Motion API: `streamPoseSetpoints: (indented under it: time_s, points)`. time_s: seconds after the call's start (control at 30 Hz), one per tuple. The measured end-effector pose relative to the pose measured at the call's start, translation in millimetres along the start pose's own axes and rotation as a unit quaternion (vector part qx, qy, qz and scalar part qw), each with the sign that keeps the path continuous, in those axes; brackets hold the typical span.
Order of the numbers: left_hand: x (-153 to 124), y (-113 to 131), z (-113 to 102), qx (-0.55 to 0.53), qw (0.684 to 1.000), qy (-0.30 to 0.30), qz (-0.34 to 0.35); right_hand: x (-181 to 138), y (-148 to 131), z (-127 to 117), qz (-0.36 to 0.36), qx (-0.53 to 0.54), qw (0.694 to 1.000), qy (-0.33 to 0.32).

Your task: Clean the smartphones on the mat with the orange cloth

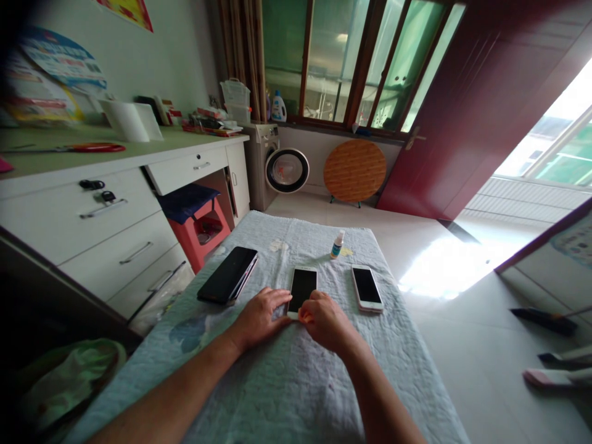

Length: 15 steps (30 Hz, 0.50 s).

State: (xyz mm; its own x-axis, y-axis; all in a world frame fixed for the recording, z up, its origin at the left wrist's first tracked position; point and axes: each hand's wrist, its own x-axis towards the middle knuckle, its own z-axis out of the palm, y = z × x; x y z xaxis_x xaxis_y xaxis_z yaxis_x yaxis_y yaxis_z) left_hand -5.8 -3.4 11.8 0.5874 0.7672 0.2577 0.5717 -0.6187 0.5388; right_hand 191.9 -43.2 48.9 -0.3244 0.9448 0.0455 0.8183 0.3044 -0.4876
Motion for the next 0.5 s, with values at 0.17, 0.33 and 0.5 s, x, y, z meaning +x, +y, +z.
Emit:
streamPoseSetpoints:
  time_s: [0.17, 0.33, 0.5]
  points:
    - [-0.4, 0.7, 0.1, 0.001, 1.000, 0.006, -0.002, -4.4, 10.3, -8.0, 0.022, -0.017, 1.000, -0.013]
    - [-0.1, 0.1, 1.5, 0.000, 1.000, 0.014, 0.002, -5.5, 13.0, -9.5, 0.025, -0.045, 0.999, -0.012]
    - [0.3, 0.1, 1.1, -0.001, 1.000, 0.009, -0.001, -4.3, 8.8, -6.7, 0.023, -0.047, 0.999, -0.005]
